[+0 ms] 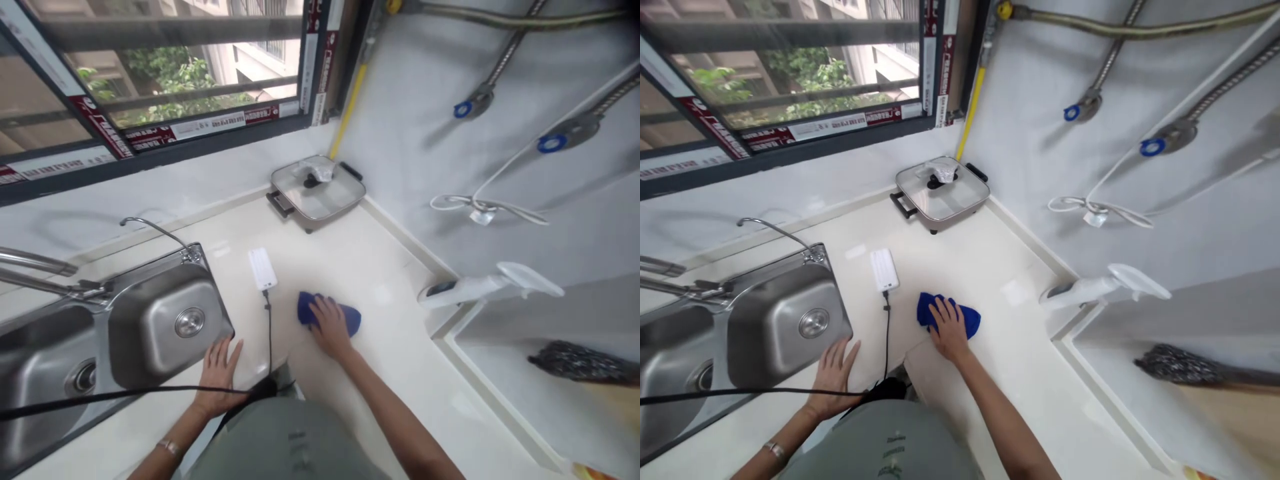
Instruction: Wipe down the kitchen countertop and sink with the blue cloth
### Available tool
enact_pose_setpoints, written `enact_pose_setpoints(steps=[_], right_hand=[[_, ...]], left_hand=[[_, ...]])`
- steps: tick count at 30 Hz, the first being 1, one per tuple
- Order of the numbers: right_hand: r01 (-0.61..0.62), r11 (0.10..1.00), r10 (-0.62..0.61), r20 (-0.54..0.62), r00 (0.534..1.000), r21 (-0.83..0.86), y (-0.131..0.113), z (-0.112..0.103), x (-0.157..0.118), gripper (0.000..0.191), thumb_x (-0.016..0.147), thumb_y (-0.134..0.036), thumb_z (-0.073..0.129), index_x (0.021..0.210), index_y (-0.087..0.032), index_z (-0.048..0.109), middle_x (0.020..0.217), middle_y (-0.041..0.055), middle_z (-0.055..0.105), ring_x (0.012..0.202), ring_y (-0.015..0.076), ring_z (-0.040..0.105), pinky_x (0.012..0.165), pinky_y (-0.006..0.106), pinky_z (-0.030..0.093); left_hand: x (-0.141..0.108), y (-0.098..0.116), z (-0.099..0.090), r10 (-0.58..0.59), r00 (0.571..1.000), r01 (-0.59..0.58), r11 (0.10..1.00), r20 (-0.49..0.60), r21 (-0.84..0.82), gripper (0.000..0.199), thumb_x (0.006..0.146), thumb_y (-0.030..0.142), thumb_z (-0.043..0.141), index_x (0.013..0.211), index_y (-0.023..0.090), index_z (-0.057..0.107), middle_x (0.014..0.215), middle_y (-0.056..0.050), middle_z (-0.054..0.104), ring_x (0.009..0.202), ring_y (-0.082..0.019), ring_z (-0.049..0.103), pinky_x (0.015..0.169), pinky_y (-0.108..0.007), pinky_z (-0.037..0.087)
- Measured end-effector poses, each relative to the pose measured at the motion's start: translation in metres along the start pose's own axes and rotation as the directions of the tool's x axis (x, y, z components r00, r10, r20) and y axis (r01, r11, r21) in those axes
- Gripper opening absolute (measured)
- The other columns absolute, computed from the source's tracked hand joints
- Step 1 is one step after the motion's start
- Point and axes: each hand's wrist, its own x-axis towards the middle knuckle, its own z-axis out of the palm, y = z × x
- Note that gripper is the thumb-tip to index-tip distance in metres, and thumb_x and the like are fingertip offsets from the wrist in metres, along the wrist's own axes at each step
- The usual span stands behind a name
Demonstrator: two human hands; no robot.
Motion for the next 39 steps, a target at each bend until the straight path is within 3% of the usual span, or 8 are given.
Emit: enact_pose_setpoints(steps=[3,8,15,21,28,33,36,39], right_hand=[[0.045,0.999,-0.046,0.033,0.998,0.009,-0.009,0.009,0.033,0.059,0.096,-0.030,0.053,0.155,-0.026,0.049,0.165,0.0040,0.041,0.152,0.0311,0.034,0.124,0.054,0.023],[-0.013,1.000,0.013,0.038,0.999,-0.012,-0.011,0.025,0.126,0.053,0.100,-0.029,0.048,0.152,-0.023,0.051,0.165,0.0050,0.040,0.151,0.0295,0.034,0.123,0.051,0.024],[-0.010,1.000,0.011,0.068,0.998,-0.017,-0.012,0.047,0.248,0.054,0.102,-0.032,0.043,0.155,-0.020,0.048,0.167,0.0075,0.036,0.153,0.0295,0.031,0.125,0.052,0.021],[-0.130,0.991,0.131,0.037,0.991,-0.029,-0.012,0.065,0.328,0.056,0.104,-0.035,0.039,0.156,-0.017,0.045,0.168,0.0108,0.034,0.154,0.0322,0.029,0.124,0.055,0.023],[-0.237,0.971,0.233,0.081,0.969,0.035,-0.016,0.079,0.407,0.060,0.102,-0.036,0.039,0.158,-0.016,0.039,0.169,0.0139,0.030,0.153,0.0346,0.030,0.121,0.058,0.031],[-0.264,0.964,0.262,0.067,0.963,0.030,-0.029,0.088,0.450,0.061,0.102,-0.035,0.040,0.158,-0.012,0.038,0.168,0.0187,0.028,0.152,0.0389,0.030,0.120,0.063,0.028],[-0.133,0.991,0.132,0.085,0.988,0.005,-0.050,0.096,0.455,0.059,0.101,-0.034,0.042,0.157,-0.012,0.042,0.168,0.0169,0.031,0.153,0.0389,0.025,0.122,0.063,0.021],[0.103,0.994,-0.107,0.157,0.982,0.035,-0.078,0.102,0.449,0.058,0.101,-0.033,0.045,0.157,-0.017,0.044,0.167,0.0129,0.033,0.154,0.0353,0.025,0.124,0.059,0.019]], left_hand=[[0.000,0.001,0.000,0.011,0.999,-0.011,1.000,-0.042,0.003,0.107,0.072,0.067,0.069,0.156,0.008,0.040,0.153,-0.030,0.043,0.140,-0.046,0.040,0.118,-0.061,0.024],[-0.002,-0.001,0.006,0.017,0.997,-0.015,1.000,-0.081,0.025,0.099,0.079,0.067,0.064,0.157,0.010,0.039,0.151,-0.029,0.048,0.140,-0.042,0.044,0.121,-0.058,0.022],[-0.009,0.000,0.027,-0.103,0.985,0.102,0.995,-0.137,-0.015,0.076,0.094,0.036,0.053,0.164,0.024,0.026,0.147,-0.022,0.055,0.138,-0.035,0.050,0.122,-0.053,0.025],[-0.012,-0.001,0.030,-0.135,0.980,0.126,0.990,-0.144,-0.069,0.069,0.097,0.033,0.046,0.164,0.027,0.029,0.157,-0.016,0.049,0.152,-0.030,0.035,0.128,-0.048,0.018],[-0.011,0.001,0.028,-0.139,0.982,0.125,0.986,-0.130,-0.112,0.071,0.097,0.048,0.049,0.163,0.026,0.032,0.163,-0.015,0.043,0.159,-0.030,0.023,0.132,-0.048,0.011],[-0.015,0.005,0.031,-0.165,0.977,0.150,0.982,-0.132,-0.116,0.062,0.099,0.040,0.050,0.159,0.027,0.041,0.163,-0.015,0.043,0.158,-0.030,0.025,0.131,-0.048,0.014],[-0.017,0.008,0.037,-0.177,0.971,0.163,0.982,-0.161,-0.093,0.058,0.098,0.033,0.051,0.155,0.028,0.047,0.166,-0.014,0.037,0.156,-0.030,0.029,0.130,-0.049,0.018],[-0.020,0.010,0.041,-0.165,0.968,0.160,0.986,-0.188,-0.044,0.057,0.096,0.037,0.058,0.152,0.027,0.051,0.165,-0.016,0.038,0.154,-0.032,0.035,0.129,-0.051,0.022]])
